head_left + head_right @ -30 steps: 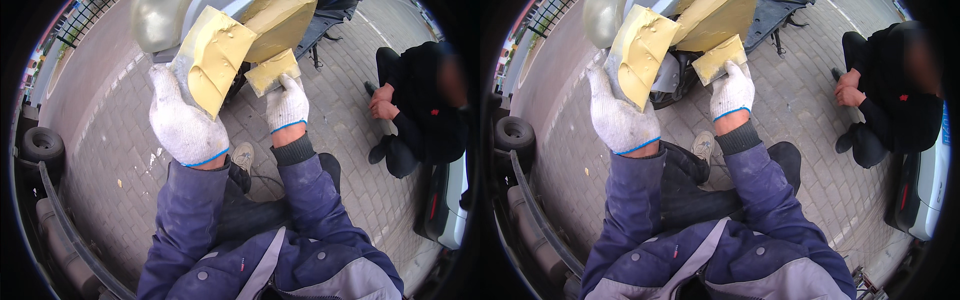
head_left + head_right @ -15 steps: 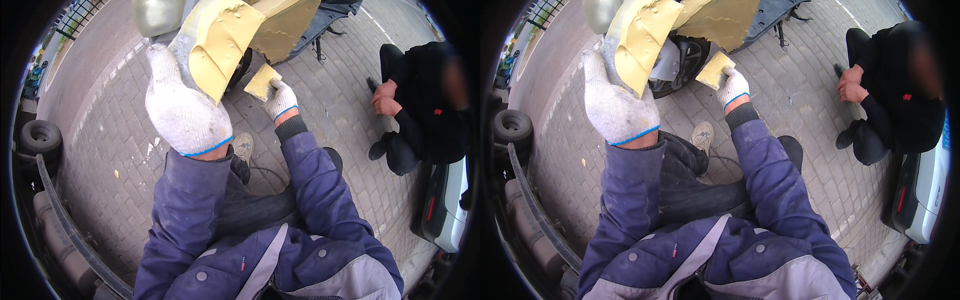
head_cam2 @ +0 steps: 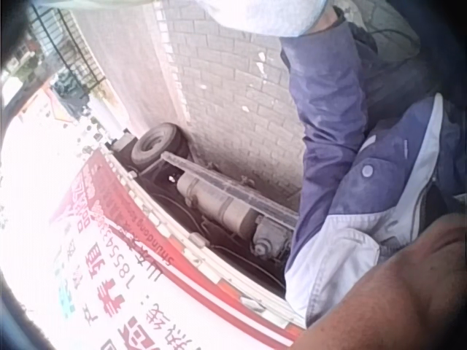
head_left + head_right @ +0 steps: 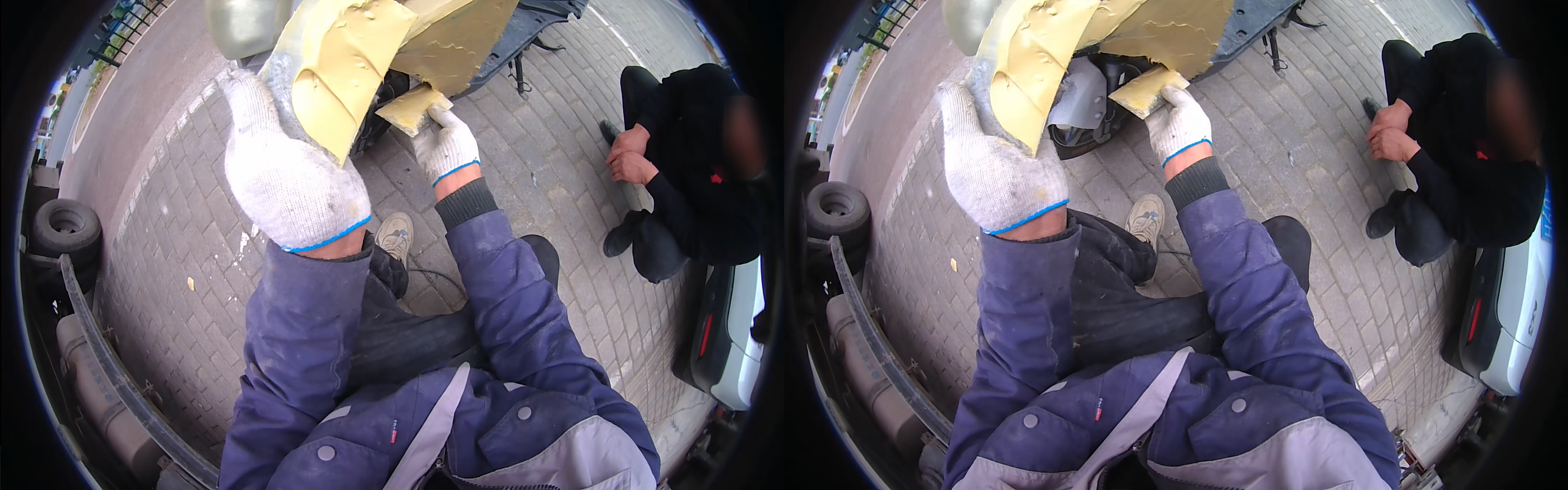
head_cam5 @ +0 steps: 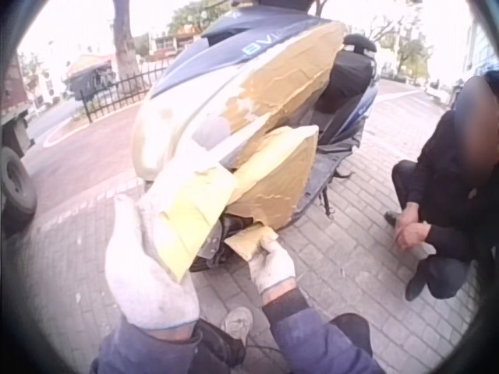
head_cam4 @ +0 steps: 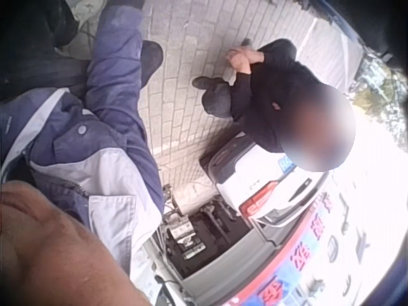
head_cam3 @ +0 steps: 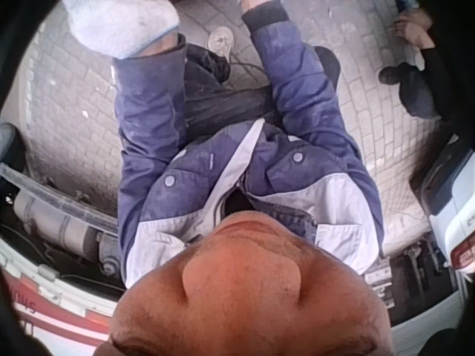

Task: The person applies yellow body filler to the front fairing of a scooter using a spreader, smoothing the material over the surface. Another person crouches nearby and occasionally points at the work area.

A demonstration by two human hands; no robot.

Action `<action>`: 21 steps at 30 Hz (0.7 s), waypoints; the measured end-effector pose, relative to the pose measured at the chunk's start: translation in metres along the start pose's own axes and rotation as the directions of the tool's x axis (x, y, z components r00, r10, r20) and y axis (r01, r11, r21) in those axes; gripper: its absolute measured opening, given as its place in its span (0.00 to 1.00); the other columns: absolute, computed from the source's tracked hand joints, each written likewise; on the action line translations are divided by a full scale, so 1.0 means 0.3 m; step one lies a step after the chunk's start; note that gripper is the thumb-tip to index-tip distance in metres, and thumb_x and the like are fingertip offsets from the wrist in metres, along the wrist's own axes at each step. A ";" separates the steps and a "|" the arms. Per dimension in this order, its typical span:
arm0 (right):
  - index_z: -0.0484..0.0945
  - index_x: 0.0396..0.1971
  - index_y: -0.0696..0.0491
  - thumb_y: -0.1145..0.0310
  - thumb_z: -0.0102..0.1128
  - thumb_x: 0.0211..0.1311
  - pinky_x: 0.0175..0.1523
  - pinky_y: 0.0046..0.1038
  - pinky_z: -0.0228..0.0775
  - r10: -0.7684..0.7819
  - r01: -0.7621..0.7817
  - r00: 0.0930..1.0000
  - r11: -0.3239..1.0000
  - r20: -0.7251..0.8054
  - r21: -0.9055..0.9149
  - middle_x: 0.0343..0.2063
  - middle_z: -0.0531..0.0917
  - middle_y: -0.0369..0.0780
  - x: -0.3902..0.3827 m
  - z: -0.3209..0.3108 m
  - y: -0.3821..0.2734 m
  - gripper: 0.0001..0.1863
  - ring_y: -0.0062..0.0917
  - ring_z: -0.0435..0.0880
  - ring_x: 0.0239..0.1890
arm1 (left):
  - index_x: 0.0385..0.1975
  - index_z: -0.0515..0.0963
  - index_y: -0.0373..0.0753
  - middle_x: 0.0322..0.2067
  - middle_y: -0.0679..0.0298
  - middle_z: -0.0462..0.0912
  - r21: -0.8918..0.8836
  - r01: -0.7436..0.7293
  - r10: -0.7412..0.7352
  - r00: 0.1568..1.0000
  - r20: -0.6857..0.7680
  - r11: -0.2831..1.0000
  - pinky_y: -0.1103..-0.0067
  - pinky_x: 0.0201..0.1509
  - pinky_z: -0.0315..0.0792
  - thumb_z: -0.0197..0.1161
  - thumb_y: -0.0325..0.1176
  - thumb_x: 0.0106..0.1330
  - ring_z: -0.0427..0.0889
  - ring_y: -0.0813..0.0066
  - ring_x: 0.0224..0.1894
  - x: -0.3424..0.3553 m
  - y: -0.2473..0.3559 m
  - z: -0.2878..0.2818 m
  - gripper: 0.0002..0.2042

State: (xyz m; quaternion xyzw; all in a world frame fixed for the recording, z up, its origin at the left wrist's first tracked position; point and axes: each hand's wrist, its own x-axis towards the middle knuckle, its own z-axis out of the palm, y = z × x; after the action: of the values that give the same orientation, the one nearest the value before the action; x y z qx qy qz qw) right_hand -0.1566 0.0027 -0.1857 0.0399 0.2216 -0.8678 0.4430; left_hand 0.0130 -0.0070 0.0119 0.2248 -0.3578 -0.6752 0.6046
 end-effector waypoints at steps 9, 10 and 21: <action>0.74 0.66 0.62 0.76 0.55 0.78 0.74 0.47 0.76 0.005 -0.008 0.996 1.000 0.089 0.027 0.62 0.83 0.49 -0.113 0.145 0.024 0.19 0.42 0.82 0.65 | 0.70 0.73 0.31 0.64 0.53 0.84 0.013 -0.104 0.103 0.993 0.052 0.994 0.65 0.68 0.81 0.50 0.44 0.89 0.86 0.61 0.64 0.003 -0.033 -0.037 0.23; 0.75 0.64 0.62 0.76 0.56 0.78 0.73 0.45 0.77 0.007 -0.010 0.996 0.999 0.091 0.031 0.60 0.83 0.49 -0.128 0.160 0.023 0.18 0.41 0.82 0.64 | 0.70 0.73 0.31 0.64 0.53 0.83 0.007 -0.169 0.167 0.978 0.125 0.986 0.65 0.68 0.81 0.50 0.44 0.89 0.86 0.61 0.64 0.004 -0.042 -0.049 0.23; 0.76 0.62 0.62 0.74 0.55 0.80 0.69 0.42 0.80 0.026 -0.022 0.968 1.000 0.251 -0.018 0.57 0.84 0.48 -0.300 0.339 0.037 0.16 0.38 0.85 0.61 | 0.74 0.68 0.28 0.65 0.52 0.80 0.130 -0.218 0.216 0.976 0.028 0.967 0.69 0.69 0.81 0.49 0.40 0.89 0.85 0.62 0.64 -0.008 -0.024 -0.066 0.24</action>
State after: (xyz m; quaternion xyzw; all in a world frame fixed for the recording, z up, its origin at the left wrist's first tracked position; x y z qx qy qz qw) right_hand -0.0806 0.0219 -0.0744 -0.0711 0.1698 -0.8587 0.4782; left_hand 0.0232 -0.0087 -0.0065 0.2194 -0.4282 -0.5813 0.6562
